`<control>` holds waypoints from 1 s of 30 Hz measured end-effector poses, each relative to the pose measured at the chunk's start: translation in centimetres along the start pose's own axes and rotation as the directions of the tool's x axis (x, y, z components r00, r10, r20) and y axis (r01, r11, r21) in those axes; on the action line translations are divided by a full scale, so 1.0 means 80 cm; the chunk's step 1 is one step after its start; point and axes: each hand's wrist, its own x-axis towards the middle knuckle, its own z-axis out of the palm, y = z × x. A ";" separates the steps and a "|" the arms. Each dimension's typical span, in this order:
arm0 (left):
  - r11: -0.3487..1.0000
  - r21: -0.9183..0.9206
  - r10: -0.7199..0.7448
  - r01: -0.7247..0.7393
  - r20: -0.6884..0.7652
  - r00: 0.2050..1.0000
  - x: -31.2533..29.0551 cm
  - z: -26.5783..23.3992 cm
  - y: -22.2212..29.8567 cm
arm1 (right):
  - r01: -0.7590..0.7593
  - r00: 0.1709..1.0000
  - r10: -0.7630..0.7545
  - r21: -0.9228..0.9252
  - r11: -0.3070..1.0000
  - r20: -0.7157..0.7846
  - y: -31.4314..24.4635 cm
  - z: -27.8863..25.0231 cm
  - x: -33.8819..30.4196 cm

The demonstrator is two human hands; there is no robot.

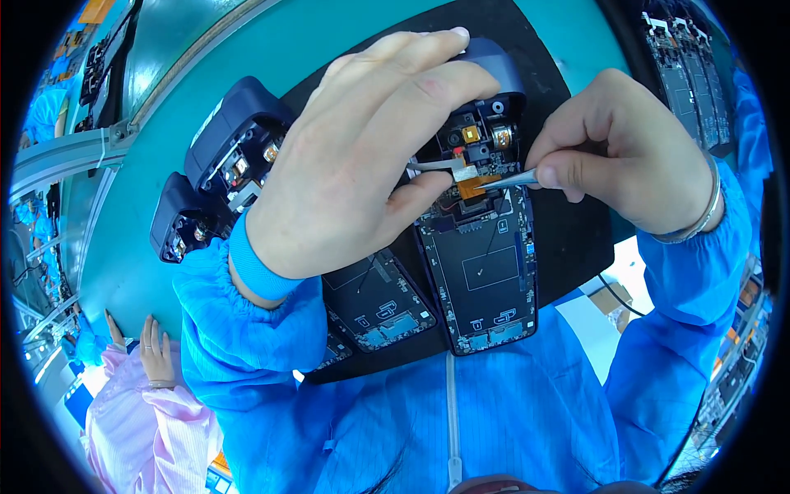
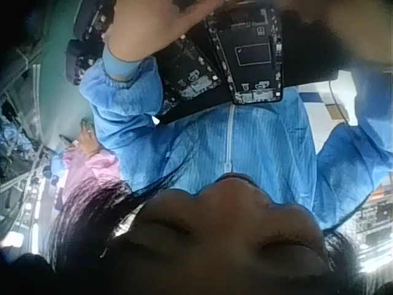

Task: Manually assemble and connect components inside portable electronic devices using tweezers.

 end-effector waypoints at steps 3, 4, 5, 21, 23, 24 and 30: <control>1.000 -0.022 0.002 -0.002 -0.009 1.000 0.001 0.002 -0.002 | 0.208 0.976 -0.213 -0.093 0.974 -0.038 0.018 0.005 0.002; 0.998 -0.065 0.026 -0.028 -0.020 0.999 0.001 0.002 -0.004 | 0.385 0.913 -0.403 -0.207 0.900 -0.055 0.025 0.008 0.003; 0.993 -0.107 0.050 -0.054 -0.031 0.998 0.000 0.001 -0.006 | 0.385 0.914 -0.403 -0.205 0.900 -0.054 0.028 0.013 0.000; 0.984 -0.047 0.172 -0.170 0.034 0.985 0.000 -0.010 -0.006 | 0.434 0.575 -0.782 -0.722 0.539 -0.238 0.049 0.053 -0.003; 0.985 -0.040 0.172 -0.170 0.034 0.985 -0.001 -0.012 -0.005 | 0.439 0.561 -0.795 -0.732 0.521 -0.230 0.049 0.053 -0.002; 0.984 -0.054 0.169 -0.167 0.030 0.985 -0.001 -0.011 -0.006 | 0.442 0.547 -0.808 -0.744 0.501 -0.219 0.050 0.052 -0.001; 0.981 -0.036 0.189 -0.188 0.023 0.982 0.001 -0.009 -0.005 | 0.427 0.492 -0.851 -0.800 0.422 -0.186 0.056 0.050 0.001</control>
